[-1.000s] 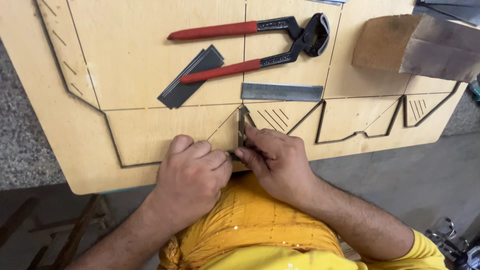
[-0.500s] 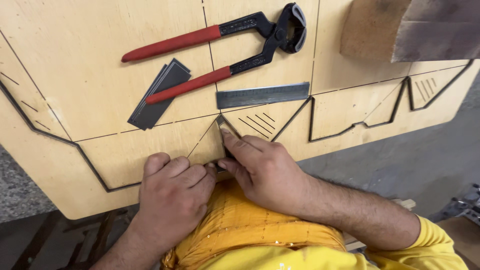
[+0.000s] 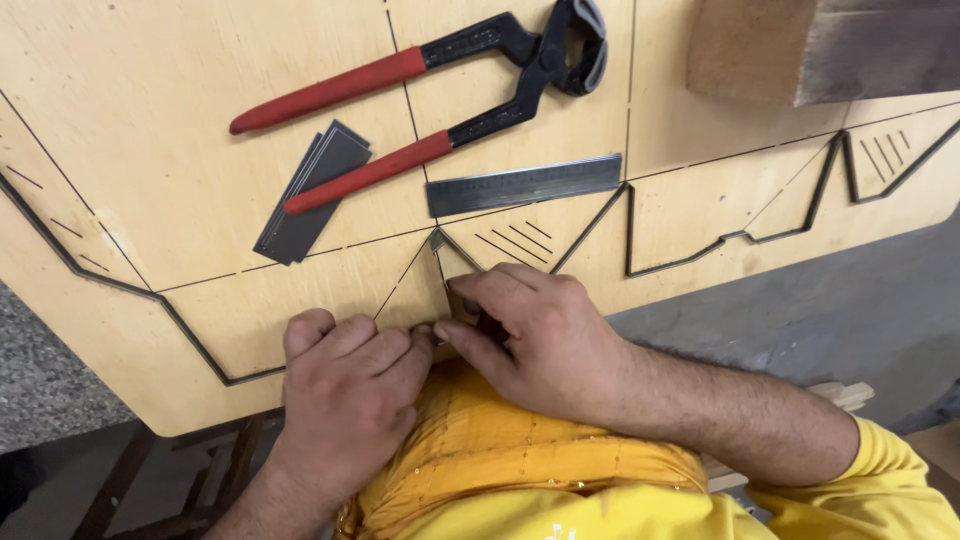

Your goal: The person assembles metal pieces into a wooden template using a wooden mallet, pliers, and a hammer. They repeatedly tap and adjust the metal pieces to fit the template, then use a hammer to secure them in place.

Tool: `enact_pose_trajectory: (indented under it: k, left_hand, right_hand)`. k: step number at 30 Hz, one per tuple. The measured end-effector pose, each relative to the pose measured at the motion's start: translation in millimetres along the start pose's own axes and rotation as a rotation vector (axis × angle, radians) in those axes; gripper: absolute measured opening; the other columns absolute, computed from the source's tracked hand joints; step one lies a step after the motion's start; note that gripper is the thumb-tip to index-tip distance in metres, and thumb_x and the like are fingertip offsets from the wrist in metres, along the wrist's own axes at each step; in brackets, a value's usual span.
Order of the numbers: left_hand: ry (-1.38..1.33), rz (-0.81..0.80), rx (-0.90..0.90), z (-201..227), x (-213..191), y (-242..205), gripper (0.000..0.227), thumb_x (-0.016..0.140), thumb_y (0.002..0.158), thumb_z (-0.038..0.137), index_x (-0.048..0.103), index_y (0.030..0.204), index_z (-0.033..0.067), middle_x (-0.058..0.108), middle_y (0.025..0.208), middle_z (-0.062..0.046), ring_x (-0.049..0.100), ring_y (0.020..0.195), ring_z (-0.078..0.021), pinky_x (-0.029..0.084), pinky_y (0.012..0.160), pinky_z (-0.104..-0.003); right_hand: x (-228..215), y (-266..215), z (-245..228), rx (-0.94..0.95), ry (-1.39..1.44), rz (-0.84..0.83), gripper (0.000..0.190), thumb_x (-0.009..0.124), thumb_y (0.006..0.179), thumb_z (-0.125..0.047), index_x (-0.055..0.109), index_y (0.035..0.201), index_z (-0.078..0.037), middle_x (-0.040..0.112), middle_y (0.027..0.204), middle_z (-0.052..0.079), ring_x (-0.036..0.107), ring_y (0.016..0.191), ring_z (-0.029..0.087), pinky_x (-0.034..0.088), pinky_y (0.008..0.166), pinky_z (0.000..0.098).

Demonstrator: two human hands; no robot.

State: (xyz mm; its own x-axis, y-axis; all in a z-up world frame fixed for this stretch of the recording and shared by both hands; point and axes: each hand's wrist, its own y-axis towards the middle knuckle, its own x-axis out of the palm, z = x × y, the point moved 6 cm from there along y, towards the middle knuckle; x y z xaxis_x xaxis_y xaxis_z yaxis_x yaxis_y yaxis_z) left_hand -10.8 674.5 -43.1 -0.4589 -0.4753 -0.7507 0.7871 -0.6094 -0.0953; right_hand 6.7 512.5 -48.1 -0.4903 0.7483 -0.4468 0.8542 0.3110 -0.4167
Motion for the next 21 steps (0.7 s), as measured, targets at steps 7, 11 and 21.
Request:
enact_pose_trajectory:
  k: [7,11,21]
  left_hand:
    - [0.111,0.166,0.06,30.2,-33.7,-4.5,0.019,0.072,0.084,0.014,0.077,0.101,0.0077,0.071,0.097,0.003,0.063,0.085,-0.0128,0.033,0.083,-0.038]
    - [0.136,0.15,0.21,53.3,-55.7,-0.6,0.018,0.071,0.086,0.018,0.077,0.102,0.0127,0.073,0.1,0.004,0.067,0.096,-0.015,0.031,0.085,-0.044]
    - [-0.49,0.477,-0.289,102.2,-10.0,45.2,0.034,0.081,0.086,0.009,0.069,0.117,0.0009,0.072,0.107,-0.01,0.066,0.096,-0.0219,0.053,0.087,-0.034]
  right_hand:
    - [-54.5,-11.0,-15.5,-0.184,0.07,0.194,0.041,0.077,0.091,-0.004,0.061,0.128,0.002,0.068,0.115,0.016,0.075,0.095,0.019,0.066,0.077,0.028]
    - [-73.0,-21.8,-12.4,-0.261,0.226,0.079,0.048,0.078,0.083,-0.004,0.06,0.127,0.002,0.066,0.122,0.019,0.072,0.102,0.022,0.062,0.083,0.0299]
    - [-143.4,-125.6,31.2,-0.672,0.026,0.437,0.025,0.066,0.078,0.014,0.069,0.099,0.0,0.073,0.1,0.014,0.075,0.089,0.026,0.062,0.078,0.0359]
